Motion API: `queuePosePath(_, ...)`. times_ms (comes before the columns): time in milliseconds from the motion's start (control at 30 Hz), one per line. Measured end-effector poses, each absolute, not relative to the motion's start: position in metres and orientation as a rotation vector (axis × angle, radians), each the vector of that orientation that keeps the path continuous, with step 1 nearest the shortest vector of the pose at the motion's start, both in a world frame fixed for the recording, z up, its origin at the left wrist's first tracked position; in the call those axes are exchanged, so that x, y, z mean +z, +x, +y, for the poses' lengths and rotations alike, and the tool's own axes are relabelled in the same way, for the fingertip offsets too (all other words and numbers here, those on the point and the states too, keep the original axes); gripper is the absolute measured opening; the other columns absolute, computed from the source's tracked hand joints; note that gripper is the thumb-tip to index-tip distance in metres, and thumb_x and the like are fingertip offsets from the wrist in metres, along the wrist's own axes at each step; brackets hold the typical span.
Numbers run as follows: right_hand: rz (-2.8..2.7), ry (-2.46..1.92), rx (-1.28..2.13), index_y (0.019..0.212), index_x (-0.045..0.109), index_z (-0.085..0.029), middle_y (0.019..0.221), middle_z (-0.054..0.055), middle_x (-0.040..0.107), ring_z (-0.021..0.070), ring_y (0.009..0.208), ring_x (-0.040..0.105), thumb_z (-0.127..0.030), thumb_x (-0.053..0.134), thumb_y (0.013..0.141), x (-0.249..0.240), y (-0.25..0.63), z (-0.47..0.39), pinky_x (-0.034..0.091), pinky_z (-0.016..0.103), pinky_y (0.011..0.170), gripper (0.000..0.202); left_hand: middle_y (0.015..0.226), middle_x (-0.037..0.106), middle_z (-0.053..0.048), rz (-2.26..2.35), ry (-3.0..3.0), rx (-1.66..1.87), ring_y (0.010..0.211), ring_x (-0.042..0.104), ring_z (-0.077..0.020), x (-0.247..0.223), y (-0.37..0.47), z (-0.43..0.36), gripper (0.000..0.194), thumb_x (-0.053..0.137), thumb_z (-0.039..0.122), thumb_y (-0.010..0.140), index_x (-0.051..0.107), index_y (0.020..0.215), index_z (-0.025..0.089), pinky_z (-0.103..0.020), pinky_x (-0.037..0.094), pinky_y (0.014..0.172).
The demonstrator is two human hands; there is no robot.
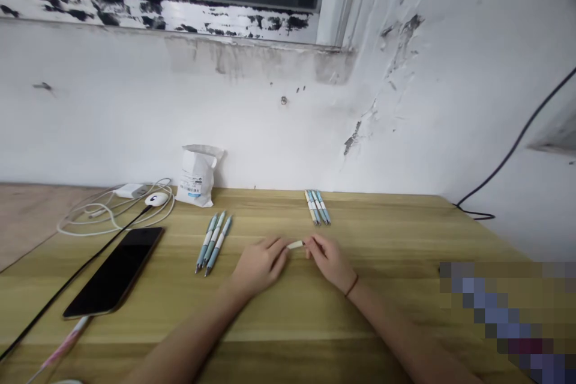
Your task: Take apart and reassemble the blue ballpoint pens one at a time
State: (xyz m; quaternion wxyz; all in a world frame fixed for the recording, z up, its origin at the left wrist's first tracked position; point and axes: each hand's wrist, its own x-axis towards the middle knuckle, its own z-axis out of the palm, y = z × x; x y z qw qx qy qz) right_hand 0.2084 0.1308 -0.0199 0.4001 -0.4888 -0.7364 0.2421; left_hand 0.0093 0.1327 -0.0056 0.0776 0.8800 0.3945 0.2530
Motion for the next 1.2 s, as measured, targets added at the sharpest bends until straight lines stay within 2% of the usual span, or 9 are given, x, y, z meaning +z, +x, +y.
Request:
queuePosePath(167, -1.811, -1.15, 0.643, 0.097, 0.053, -0.019, 0.073, 0.001, 0.058, 0.0134, 0.062, 0.052, -0.035, 0.045, 0.088, -0.0199, 0.2069, 0.13, 0.042, 0.023, 0.056, 0.02, 0.101, 0.061, -0.003, 1.217, 2.6, 0.773, 0.088, 0.059, -0.0155, -0.0048, 0.0094, 0.1327, 0.03, 0.032, 0.027, 0.092, 0.053, 0.113, 0.024, -0.027, 0.047, 0.076)
queuePosePath(333, -1.866, -1.194, 0.6, 0.07, 0.052, -0.019, 0.06, -0.001, 0.05, 0.0126, 0.056, 0.048, -0.035, 0.038, 0.091, -0.0185, 0.2071, 0.1301, 0.039, 0.024, 0.054, 0.029, 0.103, 0.061, -0.002, 1.183, 2.594, 0.769, 0.09, 0.059, -0.0153, -0.0042, 0.0095, 0.1322, 0.03, 0.033, 0.027, 0.092, 0.051, 0.116, 0.026, -0.027, 0.047, 0.079)
queuePosePath(400, -1.844, -1.18, 0.63, 0.076, 0.054, -0.019, 0.063, 0.0, 0.052, 0.0129, 0.058, 0.049, -0.036, 0.04, 0.091, -0.0185, 0.207, 0.1297, 0.04, 0.024, 0.055, 0.026, 0.102, 0.061, -0.003, 1.18, 2.594, 0.776, 0.09, 0.059, -0.0153, -0.004, 0.0095, 0.1325, 0.029, 0.033, 0.027, 0.092, 0.051, 0.115, 0.025, -0.027, 0.047, 0.079)
queuePosePath(500, -1.817, -1.146, 0.648, 0.098, 0.052, -0.019, 0.071, 0.0, 0.055, 0.0135, 0.061, 0.05, -0.035, 0.044, 0.089, -0.0191, 0.2066, 0.1294, 0.041, 0.024, 0.055, 0.02, 0.1, 0.061, -0.002, 1.186, 2.584, 0.78, 0.087, 0.059, -0.0147, -0.004, 0.0096, 0.1331, 0.029, 0.033, 0.027, 0.092, 0.053, 0.112, 0.025, -0.026, 0.047, 0.078)
queuePosePath(667, -1.847, -1.194, 0.578, 0.072, 0.051, -0.019, 0.061, -0.001, 0.047, 0.0124, 0.056, 0.045, -0.035, 0.039, 0.091, -0.0185, 0.2069, 0.1297, 0.038, 0.024, 0.053, 0.027, 0.098, 0.061, -0.003, 1.17, 2.608, 0.769, 0.087, 0.059, -0.0149, -0.0041, 0.0096, 0.1332, 0.029, 0.033, 0.028, 0.092, 0.053, 0.113, 0.025, -0.026, 0.047, 0.077)
queuePosePath(833, -1.845, -1.151, 0.611, 0.099, 0.052, -0.019, 0.067, -0.001, 0.052, 0.0127, 0.057, 0.048, -0.035, 0.044, 0.089, -0.0177, 0.2068, 0.1288, 0.04, 0.024, 0.054, 0.02, 0.096, 0.061, -0.003, 1.185, 2.601, 0.76, 0.084, 0.059, -0.015, -0.0037, 0.0094, 0.1327, 0.03, 0.032, 0.028, 0.092, 0.054, 0.112, 0.025, -0.026, 0.047, 0.076)
queuePosePath(1000, -1.877, -1.192, 0.552, 0.073, 0.051, -0.019, 0.062, -0.001, 0.048, 0.0128, 0.057, 0.046, -0.033, 0.039, 0.091, -0.0166, 0.2059, 0.1288, 0.039, 0.024, 0.055, 0.026, 0.097, 0.061, -0.003, 1.173, 2.602, 0.743, 0.086, 0.059, -0.0153, -0.0036, 0.0094, 0.1327, 0.029, 0.031, 0.028, 0.092, 0.053, 0.112, 0.025, -0.026, 0.047, 0.077)
queuePosePath(1133, -1.866, -1.157, 0.582, 0.092, 0.053, -0.02, 0.066, -0.001, 0.05, 0.0131, 0.057, 0.047, -0.034, 0.042, 0.09, -0.0179, 0.2063, 0.1286, 0.039, 0.024, 0.054, 0.018, 0.098, 0.061, -0.002, 1.176, 2.586, 0.737, 0.086, 0.059, -0.0152, -0.0033, 0.0094, 0.1334, 0.03, 0.031, 0.028, 0.093, 0.053, 0.114, 0.026, -0.027, 0.048, 0.076)
queuePosePath(1200, -1.88, -1.148, 0.558, 0.093, 0.053, -0.02, 0.068, 0.0, 0.052, 0.0134, 0.058, 0.047, -0.034, 0.041, 0.09, -0.0184, 0.2066, 0.1291, 0.039, 0.024, 0.055, 0.018, 0.099, 0.061, -0.003, 1.161, 2.589, 0.748, 0.087, 0.059, -0.015, -0.003, 0.0095, 0.1334, 0.03, 0.032, 0.028, 0.093, 0.053, 0.113, 0.026, -0.026, 0.048, 0.077)
